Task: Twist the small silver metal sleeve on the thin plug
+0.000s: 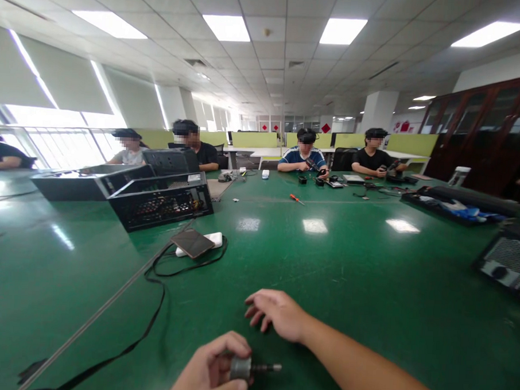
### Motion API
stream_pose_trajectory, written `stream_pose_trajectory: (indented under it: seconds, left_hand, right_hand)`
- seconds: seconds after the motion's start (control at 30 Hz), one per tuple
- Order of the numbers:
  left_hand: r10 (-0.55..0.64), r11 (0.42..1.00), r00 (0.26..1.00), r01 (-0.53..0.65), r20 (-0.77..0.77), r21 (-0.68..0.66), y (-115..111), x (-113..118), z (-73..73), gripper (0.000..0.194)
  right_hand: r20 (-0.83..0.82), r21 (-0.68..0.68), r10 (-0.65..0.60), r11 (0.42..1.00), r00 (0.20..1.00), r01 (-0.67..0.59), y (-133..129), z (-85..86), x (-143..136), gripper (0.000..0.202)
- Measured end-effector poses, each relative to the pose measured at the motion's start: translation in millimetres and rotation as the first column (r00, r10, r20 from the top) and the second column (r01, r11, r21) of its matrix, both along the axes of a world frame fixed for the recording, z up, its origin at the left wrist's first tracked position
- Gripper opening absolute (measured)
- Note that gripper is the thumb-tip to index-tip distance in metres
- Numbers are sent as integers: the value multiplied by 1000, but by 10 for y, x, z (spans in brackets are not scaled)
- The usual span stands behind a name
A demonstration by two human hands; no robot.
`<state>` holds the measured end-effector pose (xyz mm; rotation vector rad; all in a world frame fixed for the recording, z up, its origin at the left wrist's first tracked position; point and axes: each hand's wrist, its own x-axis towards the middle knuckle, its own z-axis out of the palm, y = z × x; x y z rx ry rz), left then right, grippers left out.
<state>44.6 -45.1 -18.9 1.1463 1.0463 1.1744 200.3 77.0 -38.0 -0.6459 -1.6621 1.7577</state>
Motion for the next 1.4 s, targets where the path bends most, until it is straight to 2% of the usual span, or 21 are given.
stream_pose_trajectory:
  seconds: [0.07, 0.13, 0.23, 0.33, 0.47, 0.57, 0.67, 0.83, 1.03, 1.2, 1.4]
  left_hand:
    - [-187, 981, 982, 187, 17, -40, 295, 283, 99, 32]
    - [-224, 972, 974, 226, 35, -56, 630, 496, 161, 34]
    - [-130, 990, 990, 132, 50, -42, 1079, 711, 123, 38]
    - [-51, 998, 995, 54, 84, -31, 1320, 789, -25, 41]
    - [-96, 994, 990, 101, 101, -49, 1349, 729, -155, 42]
    - [-147, 987, 981, 153, 127, -43, 1323, 682, -159, 41]
    - [-149, 987, 979, 156, 140, -37, 1329, 678, -153, 40]
    - [-171, 983, 975, 178, 141, -36, 1372, 682, -180, 38]
    - [-141, 988, 980, 149, 141, -48, 1399, 687, -184, 37]
    - [-152, 985, 975, 163, 161, -58, 1394, 706, -174, 36]
    - [-137, 986, 977, 150, 162, -70, 1387, 700, -182, 39]
  right_hand:
    - [-31, -61, -136, 989, 990, 134, 165, 23, 431, 54]
    - [-48, -59, -284, 958, 958, 281, 321, 37, 812, 56]
    - [-56, 62, -444, 892, 894, 447, 497, 18, 1211, 53]
    - [4, 246, -509, 835, 861, 492, 566, -24, 1354, 44]
    - [57, 432, -494, 796, 868, 424, 521, -28, 1261, 33]
    - [74, 504, -426, 796, 902, 334, 468, 6, 1169, 30]
    - [96, 564, -375, 784, 922, 260, 438, 34, 1148, 26]
    - [108, 621, -351, 754, 930, 213, 406, 55, 1180, 25]
    - [142, 682, -411, 701, 901, 212, 367, 89, 1154, 23]
    - [167, 671, -461, 701, 871, 243, 385, 61, 1137, 19]
    - [166, 685, -465, 689, 869, 238, 400, 30, 1124, 14]
